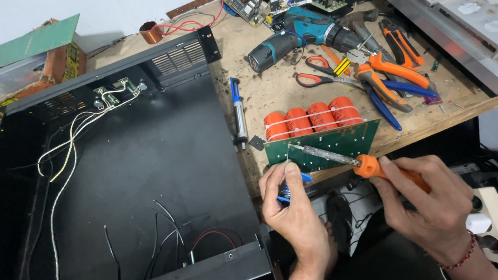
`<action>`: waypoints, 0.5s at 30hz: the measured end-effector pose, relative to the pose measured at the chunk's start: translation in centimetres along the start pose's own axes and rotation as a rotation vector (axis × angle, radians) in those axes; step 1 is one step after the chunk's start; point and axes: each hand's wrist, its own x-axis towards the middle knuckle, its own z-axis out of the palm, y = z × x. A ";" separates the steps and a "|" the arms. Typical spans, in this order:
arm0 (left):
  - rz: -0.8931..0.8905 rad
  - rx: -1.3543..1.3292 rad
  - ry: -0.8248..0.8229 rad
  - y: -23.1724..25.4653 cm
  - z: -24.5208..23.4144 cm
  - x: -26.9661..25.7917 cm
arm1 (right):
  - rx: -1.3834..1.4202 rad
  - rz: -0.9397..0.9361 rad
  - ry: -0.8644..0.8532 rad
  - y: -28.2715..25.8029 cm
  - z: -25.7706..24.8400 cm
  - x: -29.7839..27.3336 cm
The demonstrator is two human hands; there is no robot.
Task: The person uses wire cutters to trim wires on a battery pack assembly. They then use a soldering iron and solder wire to attach connections to the green circuit board attached to the battery pack. The person handles the battery pack and tools while sitting on the floor.
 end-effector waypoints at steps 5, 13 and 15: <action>-0.023 -0.028 -0.011 0.1 0.1 0.0 | -0.025 -0.011 -0.019 0.0 -0.3 0.3; 0.033 0.033 -0.008 0.3 -0.1 -0.2 | 0.029 0.042 0.025 -0.1 -0.3 -0.8; 0.057 0.053 -0.009 0.0 -0.4 -0.8 | 0.079 0.104 0.038 -0.7 -0.3 -1.2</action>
